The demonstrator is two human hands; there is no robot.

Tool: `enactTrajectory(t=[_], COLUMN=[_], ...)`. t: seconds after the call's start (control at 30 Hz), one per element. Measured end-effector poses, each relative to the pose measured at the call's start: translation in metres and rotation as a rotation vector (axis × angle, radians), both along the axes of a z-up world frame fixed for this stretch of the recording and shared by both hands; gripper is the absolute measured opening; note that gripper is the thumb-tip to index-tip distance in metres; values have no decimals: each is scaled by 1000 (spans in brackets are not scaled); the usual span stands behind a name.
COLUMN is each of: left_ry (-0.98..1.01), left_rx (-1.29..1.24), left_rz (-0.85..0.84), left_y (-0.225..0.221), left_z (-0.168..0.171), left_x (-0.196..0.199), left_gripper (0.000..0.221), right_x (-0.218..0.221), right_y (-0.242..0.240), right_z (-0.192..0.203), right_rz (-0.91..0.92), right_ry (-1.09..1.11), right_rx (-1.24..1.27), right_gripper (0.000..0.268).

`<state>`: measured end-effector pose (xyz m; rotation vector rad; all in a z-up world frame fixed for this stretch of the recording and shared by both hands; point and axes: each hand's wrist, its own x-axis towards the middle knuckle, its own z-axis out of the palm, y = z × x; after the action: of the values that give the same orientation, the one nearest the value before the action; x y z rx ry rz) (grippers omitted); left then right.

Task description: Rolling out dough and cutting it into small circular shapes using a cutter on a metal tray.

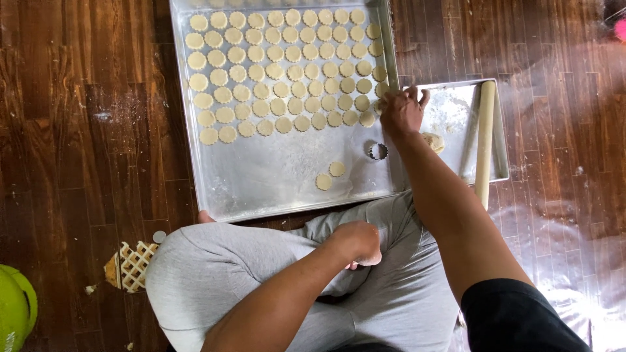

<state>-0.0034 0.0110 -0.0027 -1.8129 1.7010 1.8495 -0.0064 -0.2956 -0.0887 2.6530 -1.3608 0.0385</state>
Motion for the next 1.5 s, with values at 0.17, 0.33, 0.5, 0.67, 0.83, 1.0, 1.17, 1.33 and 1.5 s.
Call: enactTrajectory(t=[0.17, 0.33, 0.5, 0.67, 0.83, 1.0, 1.17, 1.33, 1.5], left_ry=[9, -3, -54, -69, -113, -184, -237, -137, -408], left_rx=[15, -21, -41, -19, 10, 94, -32, -264, -1225], left_rz=[23, -11, -35, -64, -99, -377, -349, -125, 570], left_y=[-2, -2, 0, -1, -6, -10, -6, 12, 27], left_z=[-4, 2, 10, 18, 51, 74, 20, -3, -90], left_x=[-4, -1, 1, 2, 7, 16, -7, -16, -87], left_gripper=[29, 28, 27, 29, 36, 42, 35, 34, 13], right_x=[11, 19, 24, 14, 14, 24, 54, 94, 71], right_y=[15, 105, 164, 155, 158, 170, 173, 198, 186], right_z=[8, 61, 71, 24, 15, 35, 38, 66, 72], right_rz=[-47, 704, 1045, 1075, 929, 864, 724, 655, 772], right_ry=[67, -231, 6, 47, 105, 217, 269, 205, 604], right_rx=[25, -73, 413, 358, 493, 517, 594, 682, 490], right_gripper=[20, 34, 29, 21, 36, 20, 5, 14, 42])
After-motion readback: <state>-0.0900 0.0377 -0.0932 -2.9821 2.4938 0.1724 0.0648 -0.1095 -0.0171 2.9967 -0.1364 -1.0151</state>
